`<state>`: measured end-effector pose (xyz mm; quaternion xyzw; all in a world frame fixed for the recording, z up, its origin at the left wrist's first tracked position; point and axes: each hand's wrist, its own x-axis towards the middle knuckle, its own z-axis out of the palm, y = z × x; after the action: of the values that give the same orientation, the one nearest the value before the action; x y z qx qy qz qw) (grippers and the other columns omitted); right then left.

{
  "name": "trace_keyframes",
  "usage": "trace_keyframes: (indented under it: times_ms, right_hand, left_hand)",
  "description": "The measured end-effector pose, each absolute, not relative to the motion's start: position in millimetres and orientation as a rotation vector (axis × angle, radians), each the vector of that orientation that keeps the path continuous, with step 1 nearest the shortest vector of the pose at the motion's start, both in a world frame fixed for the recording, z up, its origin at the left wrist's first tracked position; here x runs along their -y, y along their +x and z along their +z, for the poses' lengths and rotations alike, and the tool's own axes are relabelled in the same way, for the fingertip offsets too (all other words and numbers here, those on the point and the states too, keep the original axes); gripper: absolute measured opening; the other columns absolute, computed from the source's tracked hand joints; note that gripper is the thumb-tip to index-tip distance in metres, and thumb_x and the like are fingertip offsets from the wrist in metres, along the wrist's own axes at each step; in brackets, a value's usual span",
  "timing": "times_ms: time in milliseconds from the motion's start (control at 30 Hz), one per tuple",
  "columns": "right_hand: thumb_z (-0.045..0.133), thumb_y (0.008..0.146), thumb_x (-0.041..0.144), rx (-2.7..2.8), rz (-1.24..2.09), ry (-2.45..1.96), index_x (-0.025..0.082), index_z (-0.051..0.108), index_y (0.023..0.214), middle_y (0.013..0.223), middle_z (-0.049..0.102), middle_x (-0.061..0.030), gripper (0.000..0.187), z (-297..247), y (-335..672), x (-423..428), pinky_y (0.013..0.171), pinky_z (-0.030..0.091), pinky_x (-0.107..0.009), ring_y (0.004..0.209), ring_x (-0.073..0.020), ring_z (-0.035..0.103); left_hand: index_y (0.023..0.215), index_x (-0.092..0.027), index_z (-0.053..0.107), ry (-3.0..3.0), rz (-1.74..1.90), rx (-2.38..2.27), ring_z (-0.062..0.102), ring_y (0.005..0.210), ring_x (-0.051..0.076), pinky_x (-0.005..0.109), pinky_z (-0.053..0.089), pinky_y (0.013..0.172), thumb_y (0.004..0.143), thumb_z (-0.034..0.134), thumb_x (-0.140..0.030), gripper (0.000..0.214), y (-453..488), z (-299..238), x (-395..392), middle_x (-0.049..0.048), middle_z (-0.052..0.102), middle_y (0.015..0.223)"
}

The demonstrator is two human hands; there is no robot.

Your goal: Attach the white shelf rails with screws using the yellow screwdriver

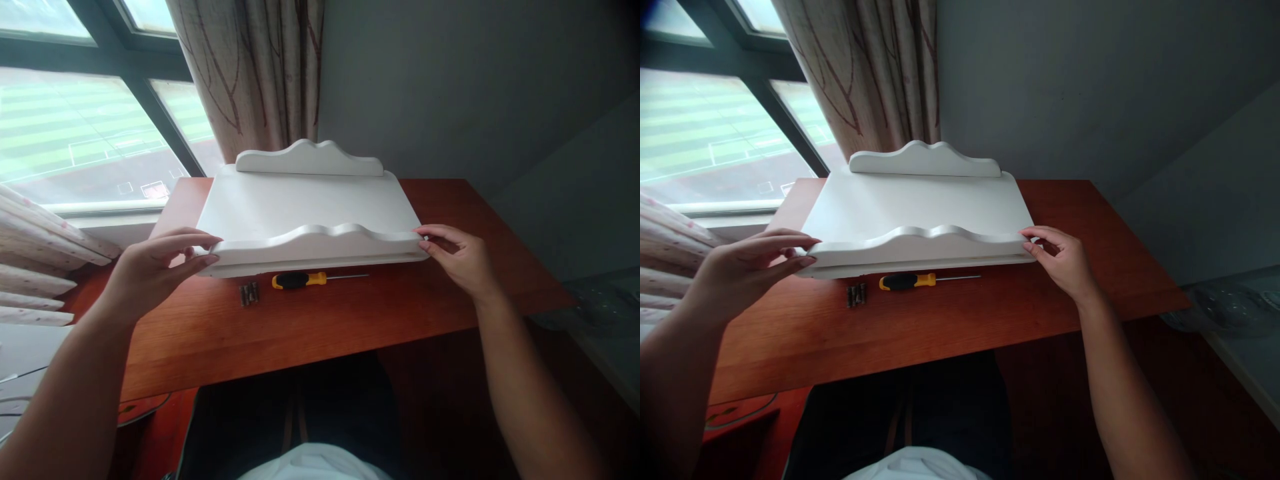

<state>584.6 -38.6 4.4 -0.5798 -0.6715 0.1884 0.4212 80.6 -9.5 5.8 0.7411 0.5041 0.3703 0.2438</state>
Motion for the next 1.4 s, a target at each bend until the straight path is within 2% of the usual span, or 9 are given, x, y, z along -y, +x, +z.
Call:
trace_keyframes:
  times_ms: [533, 867, 1100, 1400]
  right_hand:
    - [0.074, 0.084, 0.034, 1.691, 0.455, -1.427, 0.028, 0.077, 0.104, 0.111, 0.073, -0.0023, 0.021, 5.7, 588.5, 31.8, 0.089, 0.059, -0.035, 0.099, -0.0206, 0.069]
    - [0.072, 0.085, 0.034, 1.732, 0.382, -1.441, 0.027, 0.076, 0.105, 0.112, 0.073, -0.0034, 0.022, 7.2, 583.0, 39.3, 0.090, 0.059, -0.038, 0.102, -0.0227, 0.069]
    - [0.071, 0.085, 0.036, 1.730, 0.394, -1.442, 0.025, 0.076, 0.104, 0.112, 0.074, -0.0050, 0.023, 5.3, 585.7, 34.6, 0.091, 0.060, -0.041, 0.103, -0.0241, 0.069]
    - [0.075, 0.083, 0.034, 1.674, 0.489, -1.382, 0.026, 0.076, 0.104, 0.111, 0.073, -0.0037, 0.022, 3.2, 588.2, 32.5, 0.092, 0.059, -0.038, 0.102, -0.0220, 0.069]
  left_hand:
    - [0.104, -0.025, 0.075, 2.015, 1.041, -1.371, 0.056, 0.079, 0.012, 0.027, 0.045, 0.067, 0.083, 0.075, -0.030, 0.021, 81.2, 3.2, 10.2, 0.0019, 0.069, 0.104]
    - [0.102, -0.027, 0.076, 2.046, 1.047, -1.354, 0.058, 0.080, 0.012, 0.026, 0.044, 0.066, 0.082, 0.076, -0.029, 0.020, 80.7, 4.6, 9.1, 0.0005, 0.070, 0.101]
    - [0.103, -0.026, 0.076, 2.037, 1.058, -1.352, 0.060, 0.082, 0.014, 0.028, 0.045, 0.066, 0.083, 0.076, -0.028, 0.021, 81.7, 4.5, 8.8, 0.0019, 0.071, 0.102]
    - [0.105, -0.028, 0.076, 2.090, 1.109, -1.320, 0.060, 0.082, 0.013, 0.028, 0.046, 0.068, 0.084, 0.075, -0.025, 0.022, 83.1, 2.3, 8.6, 0.0008, 0.070, 0.101]
